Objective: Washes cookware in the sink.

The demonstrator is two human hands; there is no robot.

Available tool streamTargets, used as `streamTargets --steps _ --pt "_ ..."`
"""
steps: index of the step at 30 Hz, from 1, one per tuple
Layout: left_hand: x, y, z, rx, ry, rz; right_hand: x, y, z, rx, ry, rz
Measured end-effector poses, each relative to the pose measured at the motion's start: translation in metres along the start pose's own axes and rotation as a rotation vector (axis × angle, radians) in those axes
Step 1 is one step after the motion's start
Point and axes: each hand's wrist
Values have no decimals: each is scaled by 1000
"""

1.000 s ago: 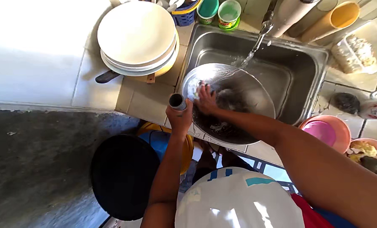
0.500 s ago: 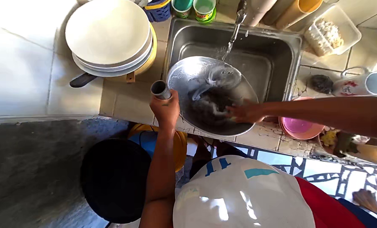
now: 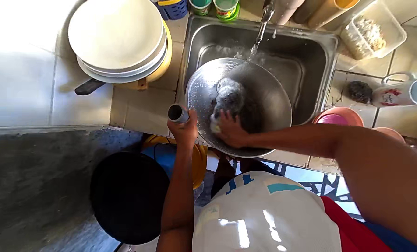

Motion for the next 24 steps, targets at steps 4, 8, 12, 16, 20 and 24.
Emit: streamTargets --steps 4,8,12,16,20,24 --pt "-8 -1 2 -59 5 -13 19 53 -65 -358 655 318" --pt "-15 1 0 15 3 -66 7 149 -40 -442 313 772" --pt "-19 -6 -5 -5 -10 -33 -30 163 61 -178 -286 700" --pt "-17 -19 -8 1 11 45 -96 97 136 -235 -579 336" --pt "-11 -31 -16 75 114 171 -137 9 145 -168 -680 61" --pt "-2 -39 -8 90 145 241 -112 -50 120 35 -633 -228"
Point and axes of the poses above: each hand's wrist, its own y-axis towards the middle knuckle, its own x-axis out of the palm, z = x × y
